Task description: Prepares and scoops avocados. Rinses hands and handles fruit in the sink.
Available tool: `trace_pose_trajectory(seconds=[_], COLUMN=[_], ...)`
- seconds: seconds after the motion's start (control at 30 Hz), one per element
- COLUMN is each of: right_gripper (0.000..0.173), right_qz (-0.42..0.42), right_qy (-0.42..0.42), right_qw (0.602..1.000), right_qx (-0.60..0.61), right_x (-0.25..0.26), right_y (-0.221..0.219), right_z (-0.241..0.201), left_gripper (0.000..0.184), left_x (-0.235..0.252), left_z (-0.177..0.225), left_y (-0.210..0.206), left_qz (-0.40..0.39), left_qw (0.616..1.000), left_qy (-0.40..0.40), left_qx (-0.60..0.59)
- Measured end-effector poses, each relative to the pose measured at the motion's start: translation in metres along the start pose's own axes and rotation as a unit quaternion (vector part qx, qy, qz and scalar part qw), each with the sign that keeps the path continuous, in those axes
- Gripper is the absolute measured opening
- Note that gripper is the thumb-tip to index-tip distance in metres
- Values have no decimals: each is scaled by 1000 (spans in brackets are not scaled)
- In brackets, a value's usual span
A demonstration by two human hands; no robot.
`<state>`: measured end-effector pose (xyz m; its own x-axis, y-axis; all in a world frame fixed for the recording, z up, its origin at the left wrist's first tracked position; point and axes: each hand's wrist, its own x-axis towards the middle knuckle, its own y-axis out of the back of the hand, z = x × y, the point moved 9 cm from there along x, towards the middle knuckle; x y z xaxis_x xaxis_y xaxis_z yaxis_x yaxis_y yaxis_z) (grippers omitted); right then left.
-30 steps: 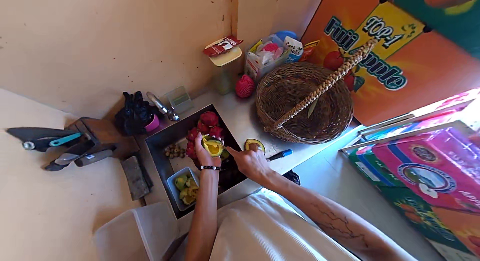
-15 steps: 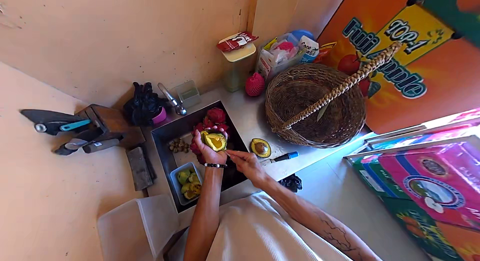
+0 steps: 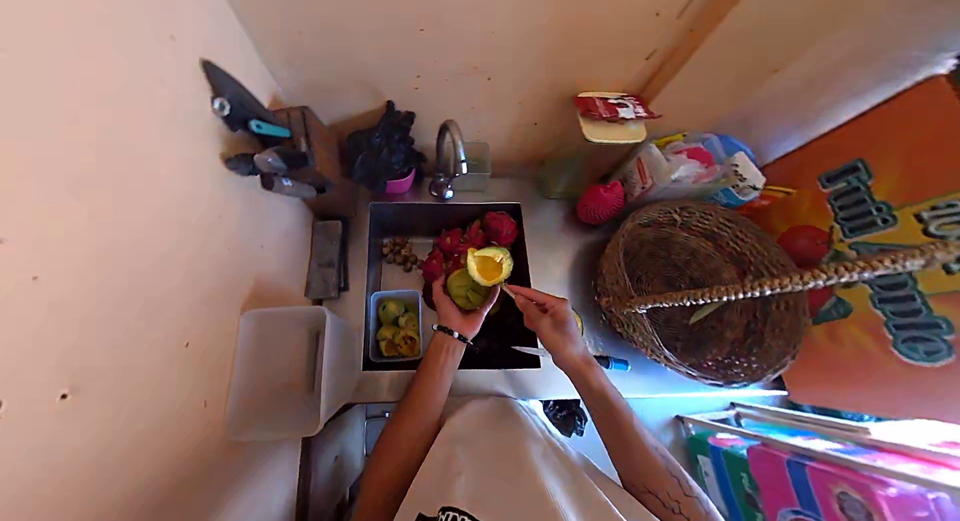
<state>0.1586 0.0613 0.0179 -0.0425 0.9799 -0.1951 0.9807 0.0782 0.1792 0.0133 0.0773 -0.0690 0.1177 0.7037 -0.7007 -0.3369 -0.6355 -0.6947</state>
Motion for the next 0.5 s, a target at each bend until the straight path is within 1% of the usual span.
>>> trace_pose_trajectory(seconds=[0.1, 0.23, 0.3, 0.33, 0.4, 0.43, 0.47, 0.5], right_gripper=[26, 28, 30, 31, 34, 35, 36, 39], right_qz=[-5, -6, -4, 0, 15, 24, 10, -25], right_qy=[19, 42, 67, 92, 167, 212, 245, 266], right_qw=[1000, 999, 997, 993, 966, 945, 923, 901], right_qx=[-8, 2, -28, -70, -195, -246, -295, -342], right_x=[7, 9, 3, -1, -9, -11, -12, -10], right_y=[-5, -17, -32, -42, -66, -82, -101, -120], right_z=[-16, -21, -21, -21, -20, -15, -7, 7], left_gripper=[58, 52, 48, 46, 43, 41, 40, 41], left_x=[2, 13, 23, 27, 30, 27, 18, -5], left_z=[5, 5, -5, -12, -27, -31, -32, -30], left_y=[6, 13, 36, 52, 79, 87, 91, 87], left_qz=[-2, -23, -9, 5, 20, 8, -8, 23], left_qw=[1000, 999, 1000, 999, 995, 993, 989, 984], left_qy=[1, -8, 15, 37, 75, 83, 85, 86], left_qx=[-26, -21, 15, 35, 67, 85, 117, 152])
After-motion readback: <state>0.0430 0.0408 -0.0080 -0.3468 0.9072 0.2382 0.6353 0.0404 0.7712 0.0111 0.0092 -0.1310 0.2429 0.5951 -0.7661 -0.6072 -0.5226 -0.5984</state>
